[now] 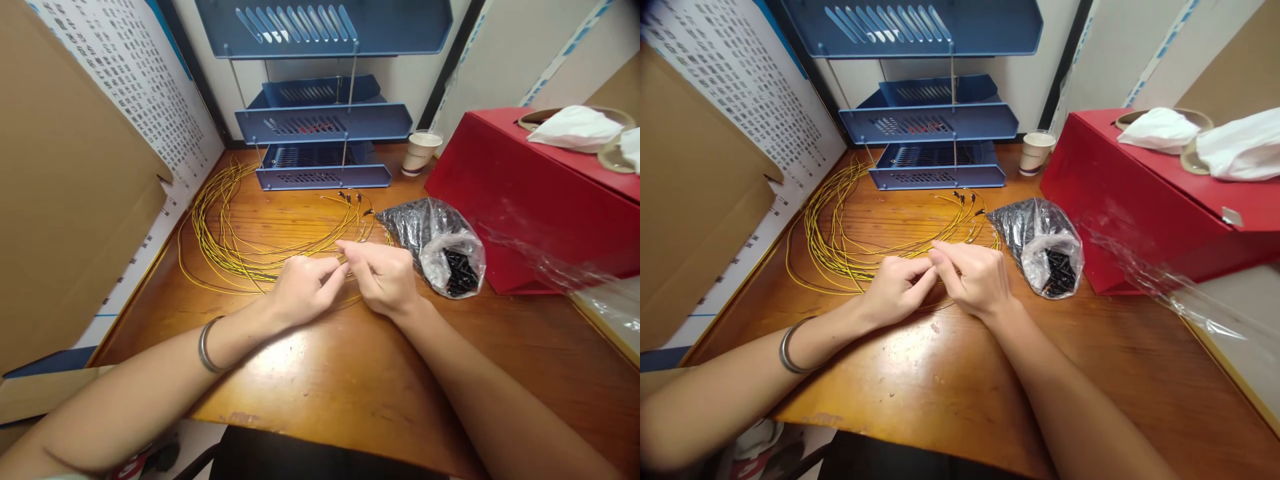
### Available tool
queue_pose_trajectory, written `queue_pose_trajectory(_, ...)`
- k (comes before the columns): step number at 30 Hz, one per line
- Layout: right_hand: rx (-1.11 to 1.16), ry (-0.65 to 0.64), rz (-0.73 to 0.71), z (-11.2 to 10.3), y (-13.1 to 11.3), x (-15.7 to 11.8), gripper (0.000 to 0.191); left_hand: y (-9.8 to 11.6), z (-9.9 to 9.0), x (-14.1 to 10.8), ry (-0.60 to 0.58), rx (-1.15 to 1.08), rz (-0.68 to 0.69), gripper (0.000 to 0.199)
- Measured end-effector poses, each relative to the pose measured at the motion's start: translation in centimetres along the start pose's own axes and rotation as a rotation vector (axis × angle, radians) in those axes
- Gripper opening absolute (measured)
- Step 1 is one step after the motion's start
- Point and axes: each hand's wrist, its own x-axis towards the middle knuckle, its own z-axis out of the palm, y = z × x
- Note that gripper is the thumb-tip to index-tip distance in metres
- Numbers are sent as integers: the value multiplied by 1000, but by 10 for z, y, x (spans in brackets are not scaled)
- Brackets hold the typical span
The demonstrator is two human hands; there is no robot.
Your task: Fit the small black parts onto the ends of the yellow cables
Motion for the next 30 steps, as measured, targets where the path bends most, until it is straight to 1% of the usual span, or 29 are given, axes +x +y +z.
queue_pose_trajectory(1,8,-5,-20,0,-1,0,36,0,0,0,-2,-4,0,43)
queue_pose_trajectory(2,1,-1,-5,0,-1,0,36,0,0,0,-3,-6,0,43)
queue_pose_trajectory(5,-74,46,155,0,0,1,39,1,0,0,-8,-6,11,46)
queue_pose_trajectory(7,-106,69,211,-1,0,1,39,1,0,0,-5,2,19,46)
queue_pose_trajectory(8,-101,66,192,-1,0,1,38,1,0,0,-5,5,19,45)
queue_pose_trajectory(11,-44,26,48,0,-1,0,35,0,1,0,-5,5,15,42)
queue_pose_trajectory(12,-34,23,19,0,-1,0,36,0,1,0,-3,4,17,42)
queue_pose_trajectory(13,-39,35,21,1,-1,0,37,0,1,0,1,3,22,42)
queue_pose_trajectory(15,-80,80,112,2,1,0,41,1,1,0,7,6,31,45)
queue_pose_trajectory(17,-104,122,209,2,2,0,40,1,1,0,5,17,31,45)
queue_pose_trajectory(18,-92,125,212,3,2,0,39,1,1,0,2,21,29,45)
queue_pose_trajectory(19,-62,113,173,3,2,0,37,1,1,0,-1,23,24,44)
queue_pose_trajectory(21,9,70,39,3,2,-1,36,1,1,-1,-7,22,14,41)
queue_pose_trajectory(22,20,54,3,3,1,-1,36,1,1,-1,-11,18,7,39)
queue_pose_trajectory(23,-2,48,14,3,2,-1,38,2,1,-1,-18,14,0,39)
queue_pose_trajectory(24,-52,58,71,2,2,-1,40,2,1,-2,-24,8,-6,38)
queue_pose_trajectory(26,-188,110,241,0,4,0,44,4,1,-2,-38,-9,-16,41)
queue_pose_trajectory(27,-229,139,288,-1,5,0,44,5,1,-2,-41,-16,-20,42)
queue_pose_trajectory(28,-229,156,280,-2,5,0,42,5,1,-2,-40,-21,-21,43)
queue_pose_trajectory(29,-195,159,225,-2,5,0,39,5,1,-2,-36,-26,-24,43)
queue_pose_trajectory(30,-140,142,136,-2,5,0,37,5,0,-2,-30,-30,-28,43)
